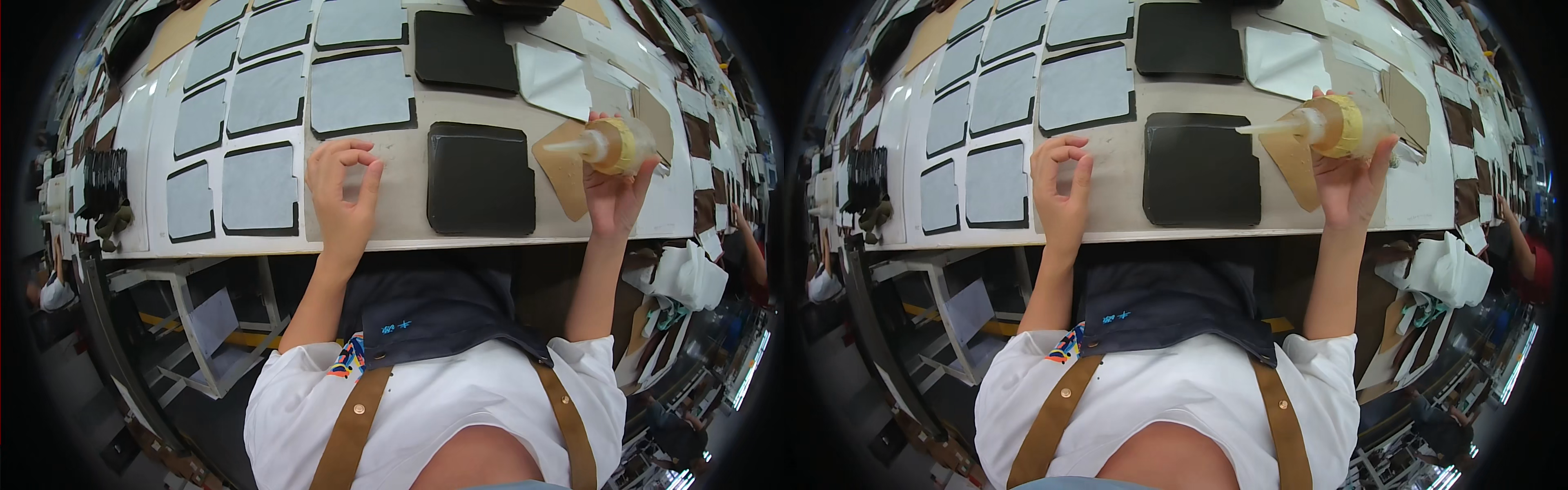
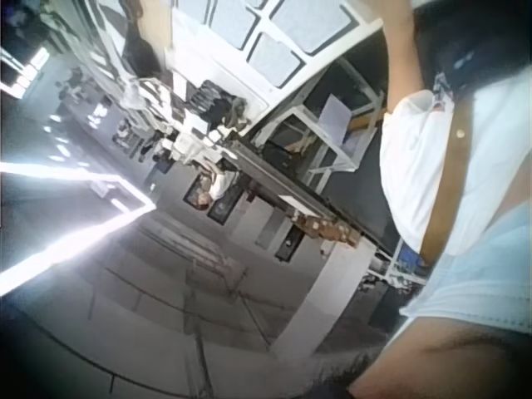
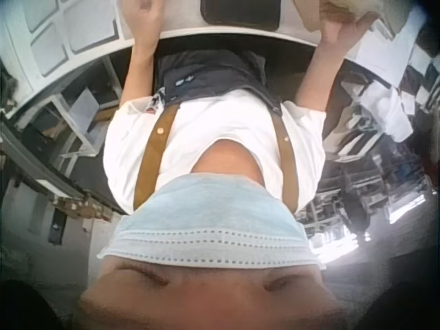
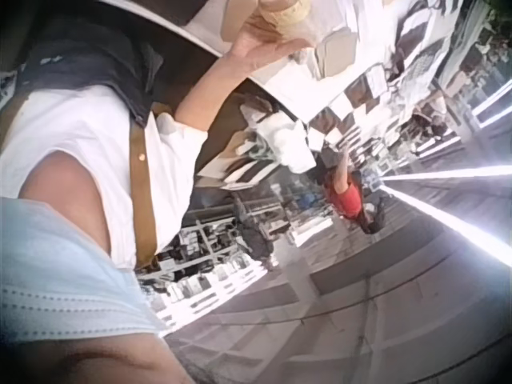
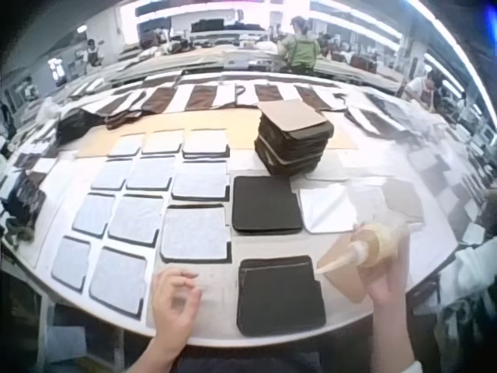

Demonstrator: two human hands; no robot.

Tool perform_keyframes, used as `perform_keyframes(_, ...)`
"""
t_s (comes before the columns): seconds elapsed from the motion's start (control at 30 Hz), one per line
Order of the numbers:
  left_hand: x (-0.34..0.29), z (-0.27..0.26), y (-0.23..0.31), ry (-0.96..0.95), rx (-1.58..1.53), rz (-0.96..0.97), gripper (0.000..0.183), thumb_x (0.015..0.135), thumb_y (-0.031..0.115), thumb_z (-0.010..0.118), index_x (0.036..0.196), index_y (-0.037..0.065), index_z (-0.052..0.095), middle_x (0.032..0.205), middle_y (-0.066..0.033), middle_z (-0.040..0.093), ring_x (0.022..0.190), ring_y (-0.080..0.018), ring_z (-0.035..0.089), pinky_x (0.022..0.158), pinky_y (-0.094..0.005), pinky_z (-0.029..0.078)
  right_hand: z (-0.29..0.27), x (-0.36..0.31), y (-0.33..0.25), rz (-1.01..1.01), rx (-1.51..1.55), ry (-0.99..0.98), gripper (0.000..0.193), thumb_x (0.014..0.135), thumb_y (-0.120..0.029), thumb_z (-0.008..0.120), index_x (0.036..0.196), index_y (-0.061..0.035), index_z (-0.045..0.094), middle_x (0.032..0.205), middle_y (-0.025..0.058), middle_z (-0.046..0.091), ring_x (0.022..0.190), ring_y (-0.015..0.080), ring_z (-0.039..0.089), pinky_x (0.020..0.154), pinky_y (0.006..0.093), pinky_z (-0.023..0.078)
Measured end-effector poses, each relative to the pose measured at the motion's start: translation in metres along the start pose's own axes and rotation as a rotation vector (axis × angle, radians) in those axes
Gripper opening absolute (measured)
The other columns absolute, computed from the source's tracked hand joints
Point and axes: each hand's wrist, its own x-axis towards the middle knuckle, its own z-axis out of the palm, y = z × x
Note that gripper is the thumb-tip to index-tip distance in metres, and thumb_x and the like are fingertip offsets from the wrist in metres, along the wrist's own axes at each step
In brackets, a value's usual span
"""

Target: The person assembles rectangular pads by applying glue to dark bases and attaching light-colored inserts. They repeatedly pick up a squeeze bottle to apply adhesive in a line, then place a light insert on top and press it down to secure it. The finished units are stacked on the table.

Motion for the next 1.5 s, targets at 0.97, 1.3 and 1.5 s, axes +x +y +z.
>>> perform_keyframes(0.97,0.0,0.001,0.0,-0.027,0.009,-0.009,0.01,0.092,0.012,0.072,0.093,0.007,0.064,0.111,-0.0057,0.067,0.114,-0.026,0.054,0.104,-0.0398,0.036,0.008,0.003,-0.024,-0.416,-0.886,-0.144,0.102,0.078,-0.067,0.079,0.146,-0.0016,0.041,0.124,0.0199,0.064,0.119,0.038,0.066,0.104,0.0503,0.054)
perform_keyframes(1.3,0.0,-0.001,0.003,-0.052,0.057,-0.005,0.008,0.096,0.01,0.068,0.097,0.005,0.063,0.115,-0.0083,0.068,0.117,-0.0234,0.056,0.107,-0.0363,0.038,0.004,-0.012,-0.023,-0.496,-0.883,-0.16,0.099,0.078,-0.063,0.081,0.145,-0.0014,0.041,0.124,0.021,0.063,0.116,0.0379,0.067,0.103,0.0507,0.054)
perform_keyframes(1.5,-0.001,0.0,0.003,-0.047,0.048,-0.015,0.008,0.096,0.011,0.068,0.098,0.005,0.063,0.115,-0.0086,0.067,0.117,-0.0232,0.056,0.107,-0.0364,0.038,0.0,-0.016,-0.027,-0.51,-0.866,-0.162,0.1,0.076,-0.061,0.084,0.145,-0.0011,0.041,0.124,0.0214,0.063,0.115,0.0382,0.066,0.102,0.0512,0.054)
